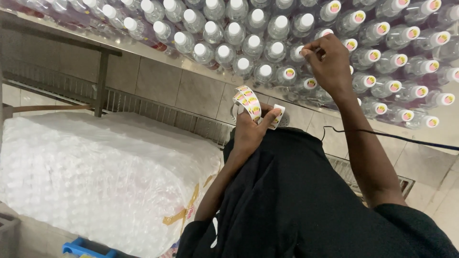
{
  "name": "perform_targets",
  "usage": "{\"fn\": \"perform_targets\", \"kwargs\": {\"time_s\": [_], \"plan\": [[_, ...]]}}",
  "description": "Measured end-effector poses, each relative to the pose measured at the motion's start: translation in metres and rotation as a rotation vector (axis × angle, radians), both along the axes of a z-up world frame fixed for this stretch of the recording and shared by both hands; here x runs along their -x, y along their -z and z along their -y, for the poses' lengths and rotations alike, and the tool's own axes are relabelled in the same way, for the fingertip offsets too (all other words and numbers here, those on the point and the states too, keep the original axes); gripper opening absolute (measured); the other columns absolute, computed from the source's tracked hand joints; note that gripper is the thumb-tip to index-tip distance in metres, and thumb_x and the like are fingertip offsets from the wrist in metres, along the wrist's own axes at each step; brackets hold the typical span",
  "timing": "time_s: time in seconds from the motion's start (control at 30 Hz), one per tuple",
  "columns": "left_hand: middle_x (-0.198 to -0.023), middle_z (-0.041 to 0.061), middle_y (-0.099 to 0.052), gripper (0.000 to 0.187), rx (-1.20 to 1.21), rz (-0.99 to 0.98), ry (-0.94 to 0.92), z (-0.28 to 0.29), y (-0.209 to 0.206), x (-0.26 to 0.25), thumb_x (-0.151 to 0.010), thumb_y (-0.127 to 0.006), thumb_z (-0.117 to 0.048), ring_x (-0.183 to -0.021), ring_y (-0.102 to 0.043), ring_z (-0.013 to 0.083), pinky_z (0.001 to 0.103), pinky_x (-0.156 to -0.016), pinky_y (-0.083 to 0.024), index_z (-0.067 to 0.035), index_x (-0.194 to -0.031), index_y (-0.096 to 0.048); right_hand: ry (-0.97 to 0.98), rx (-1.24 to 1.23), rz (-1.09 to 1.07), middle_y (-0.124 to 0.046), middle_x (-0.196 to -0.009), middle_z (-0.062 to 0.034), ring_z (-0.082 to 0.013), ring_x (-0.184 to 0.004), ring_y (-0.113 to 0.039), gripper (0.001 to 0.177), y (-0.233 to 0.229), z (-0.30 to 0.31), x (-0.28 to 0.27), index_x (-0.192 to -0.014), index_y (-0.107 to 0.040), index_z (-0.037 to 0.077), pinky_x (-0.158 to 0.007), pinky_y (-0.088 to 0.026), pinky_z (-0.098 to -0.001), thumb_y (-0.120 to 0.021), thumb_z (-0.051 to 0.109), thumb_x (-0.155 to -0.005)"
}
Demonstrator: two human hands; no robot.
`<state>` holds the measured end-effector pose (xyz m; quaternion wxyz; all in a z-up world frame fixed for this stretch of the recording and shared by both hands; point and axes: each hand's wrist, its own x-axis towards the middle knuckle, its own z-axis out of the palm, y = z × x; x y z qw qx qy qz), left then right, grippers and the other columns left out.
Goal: Applying small circular labels to the caps of water bottles.
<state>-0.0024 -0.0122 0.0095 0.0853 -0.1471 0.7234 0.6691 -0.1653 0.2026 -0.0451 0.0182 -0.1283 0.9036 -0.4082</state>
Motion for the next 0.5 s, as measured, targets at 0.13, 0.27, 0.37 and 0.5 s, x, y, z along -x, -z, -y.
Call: {"fn": "perform_targets", "kwargs": {"time_s": [0.13,0.27,0.37,0.5], "plan": [[-0.094,0.002,-0.08,0.021,-0.027,0.031,-0.011,0.0,-0.001,0.0,-0.098,-0.078,-0.03,-0.093,-0.077,0.0144,0.03,-0.086,-0.061,-0.009,-0.098,-0.077,0.014,-0.01,-0.041,-0.064,-0.104,-0.0081,-0.0193,-0.083,-0.059,0.007,0.011,-0.001,0.003,-0.107,-0.081,0.005,-0.073,-0.053,-0.0346,-0.085,0.007,-0.112],[-0.093,0.003,-0.08,0.02,-0.019,0.007,-0.017,-0.001,0.004,0.0,-0.097,-0.08,-0.028,-0.09,-0.078,0.0149,0.031,-0.085,-0.062,-0.008,-0.096,-0.077,0.009,-0.005,-0.092,-0.066,-0.105,-0.0091,-0.02,-0.083,-0.061,0.007,0.006,0.003,0.0,-0.107,-0.081,0.003,-0.074,-0.056,-0.0335,-0.087,0.004,-0.111],[-0.095,0.004,-0.081,0.021,-0.009,0.032,-0.011,-0.001,0.002,-0.001,-0.097,-0.079,-0.029,-0.091,-0.078,0.0158,0.031,-0.083,-0.064,-0.008,-0.098,-0.076,-0.01,0.0,-0.12,-0.066,-0.105,-0.0103,-0.0206,-0.082,-0.063,0.007,0.007,0.003,0.002,-0.109,-0.082,0.001,-0.073,-0.057,-0.0351,-0.088,0.002,-0.109],[-0.094,0.003,-0.08,0.021,0.002,-0.003,0.004,-0.003,0.003,-0.001,-0.099,-0.078,-0.029,-0.092,-0.077,0.015,0.03,-0.084,-0.062,-0.008,-0.098,-0.077,-0.02,0.039,-0.09,-0.07,-0.097,-0.0098,-0.019,-0.079,-0.064,0.028,0.003,0.0,0.01,-0.127,-0.078,0.001,-0.072,-0.058,-0.035,-0.092,-0.001,-0.103]]}}
